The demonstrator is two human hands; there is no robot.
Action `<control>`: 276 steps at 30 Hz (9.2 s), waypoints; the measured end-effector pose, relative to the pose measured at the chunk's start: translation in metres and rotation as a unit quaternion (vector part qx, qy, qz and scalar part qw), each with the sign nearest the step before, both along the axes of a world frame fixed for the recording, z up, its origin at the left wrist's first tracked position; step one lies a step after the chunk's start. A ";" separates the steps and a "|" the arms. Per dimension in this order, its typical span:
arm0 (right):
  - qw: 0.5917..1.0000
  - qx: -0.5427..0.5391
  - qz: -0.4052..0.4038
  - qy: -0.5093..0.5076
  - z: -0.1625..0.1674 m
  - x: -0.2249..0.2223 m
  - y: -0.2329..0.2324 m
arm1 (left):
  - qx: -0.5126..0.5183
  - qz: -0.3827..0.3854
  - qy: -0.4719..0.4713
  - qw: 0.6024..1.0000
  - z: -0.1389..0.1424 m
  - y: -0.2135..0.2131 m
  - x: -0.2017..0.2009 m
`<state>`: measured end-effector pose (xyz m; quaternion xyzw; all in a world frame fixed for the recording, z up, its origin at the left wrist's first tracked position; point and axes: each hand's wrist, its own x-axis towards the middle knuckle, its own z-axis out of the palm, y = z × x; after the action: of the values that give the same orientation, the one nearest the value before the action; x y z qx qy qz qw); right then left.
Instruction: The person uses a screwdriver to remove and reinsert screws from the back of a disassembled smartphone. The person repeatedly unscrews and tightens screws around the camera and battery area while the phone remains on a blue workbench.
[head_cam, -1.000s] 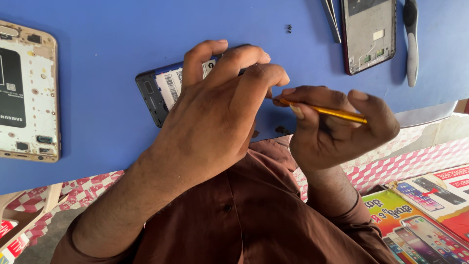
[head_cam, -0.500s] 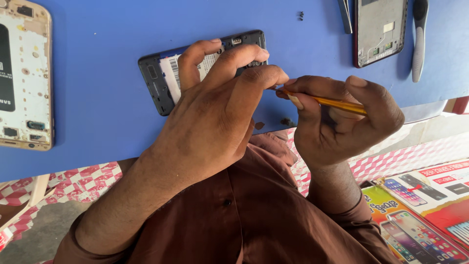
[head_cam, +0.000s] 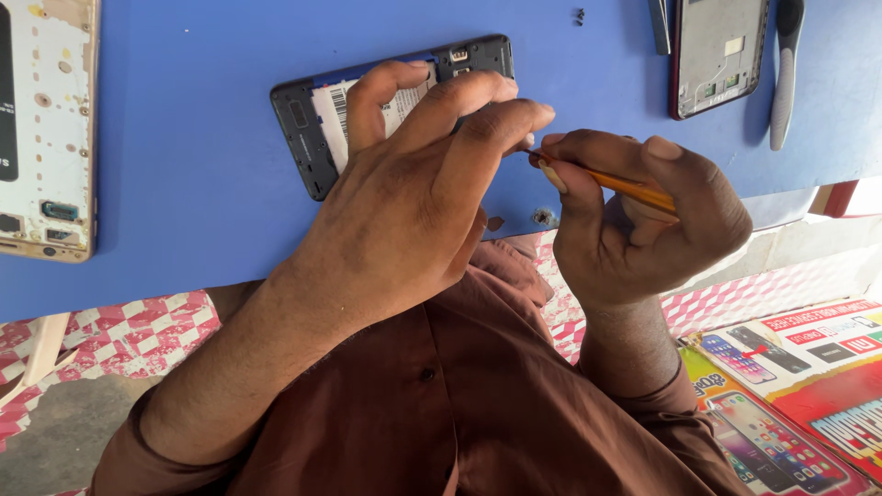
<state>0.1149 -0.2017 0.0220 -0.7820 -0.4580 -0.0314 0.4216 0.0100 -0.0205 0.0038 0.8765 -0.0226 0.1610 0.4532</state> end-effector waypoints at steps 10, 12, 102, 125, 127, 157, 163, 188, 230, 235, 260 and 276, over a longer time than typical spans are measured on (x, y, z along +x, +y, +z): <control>0.999 0.015 0.001 -0.045 -0.010 0.001 0.002 | -0.020 -0.003 0.003 1.000 -0.004 0.002 0.002; 0.999 0.006 -0.001 -0.047 -0.009 0.001 0.001 | -0.024 -0.002 0.004 1.000 -0.004 0.002 0.001; 0.999 -0.024 -0.024 -0.001 -0.016 -0.003 -0.020 | 0.007 0.067 -0.047 0.997 -0.022 -0.003 -0.007; 0.988 0.031 -0.028 0.145 -0.021 0.018 -0.025 | 0.176 0.111 0.077 0.975 0.009 0.060 -0.067; 0.983 0.054 -0.023 0.175 -0.016 0.014 -0.020 | 0.154 0.106 0.078 0.979 0.006 0.066 -0.068; 0.999 0.012 -0.033 0.021 -0.012 0.013 0.004 | 0.204 0.092 -0.038 0.974 0.012 -0.018 -0.008; 0.999 0.007 -0.036 0.010 -0.012 0.014 0.005 | 0.212 0.089 -0.029 0.973 0.005 -0.023 -0.012; 0.999 -0.015 -0.044 0.011 -0.007 0.012 0.007 | 0.217 0.087 -0.023 0.972 0.004 -0.024 -0.009; 0.999 0.038 -0.012 -0.029 -0.016 0.009 0.004 | 0.199 0.087 -0.013 0.976 0.012 -0.020 -0.003; 0.999 0.047 -0.004 -0.023 -0.017 0.008 0.004 | 0.011 0.069 -0.042 0.997 0.019 -0.007 -0.012; 0.994 0.030 0.099 -0.045 -0.001 0.016 0.023 | 0.092 0.128 0.106 0.982 0.022 0.070 -0.054; 0.993 -0.090 0.054 -0.061 0.021 0.005 0.031 | 0.085 0.134 0.032 0.987 0.006 0.073 -0.078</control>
<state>0.1200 -0.1707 0.0427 -0.7875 -0.5253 -0.0143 0.3219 -0.0683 0.0524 0.0099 0.9116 0.0960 0.1899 0.3516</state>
